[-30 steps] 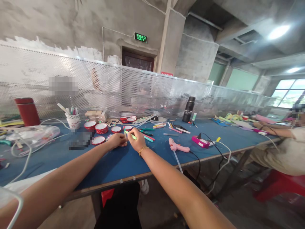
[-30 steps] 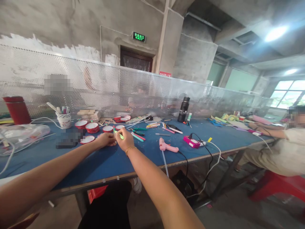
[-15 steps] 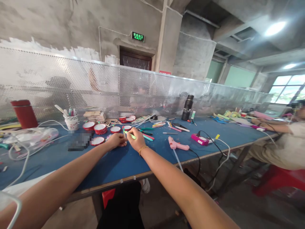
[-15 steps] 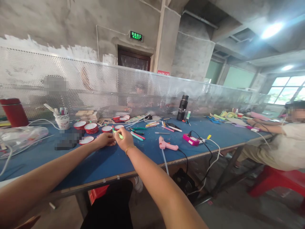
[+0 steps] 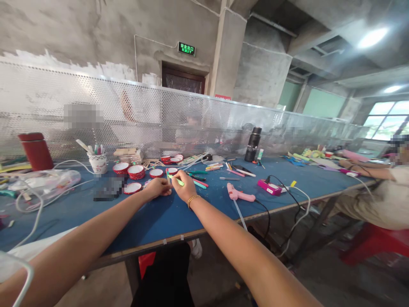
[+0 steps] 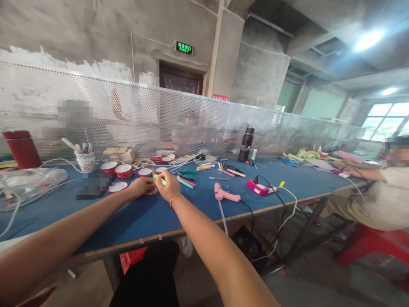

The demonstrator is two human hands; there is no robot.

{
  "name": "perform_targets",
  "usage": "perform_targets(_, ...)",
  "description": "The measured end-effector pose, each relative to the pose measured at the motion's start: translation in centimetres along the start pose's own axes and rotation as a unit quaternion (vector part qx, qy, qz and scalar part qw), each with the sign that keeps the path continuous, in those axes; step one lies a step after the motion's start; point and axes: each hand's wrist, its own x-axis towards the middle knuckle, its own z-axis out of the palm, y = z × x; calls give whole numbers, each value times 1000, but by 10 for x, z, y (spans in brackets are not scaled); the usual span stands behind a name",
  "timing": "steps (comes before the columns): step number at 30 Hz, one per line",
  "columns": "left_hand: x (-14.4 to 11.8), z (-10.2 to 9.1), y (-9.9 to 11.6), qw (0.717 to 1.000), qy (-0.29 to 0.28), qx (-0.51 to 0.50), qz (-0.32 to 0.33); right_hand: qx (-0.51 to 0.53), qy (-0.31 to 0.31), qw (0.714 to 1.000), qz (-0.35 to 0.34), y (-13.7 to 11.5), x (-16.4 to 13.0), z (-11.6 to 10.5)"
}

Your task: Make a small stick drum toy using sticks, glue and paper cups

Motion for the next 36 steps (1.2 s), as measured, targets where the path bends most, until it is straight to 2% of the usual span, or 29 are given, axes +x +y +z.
perform_targets(36, -1, 1, 1, 1000, -13, 9, 0, 3, 0, 1000, -7, -3, -2, -1)
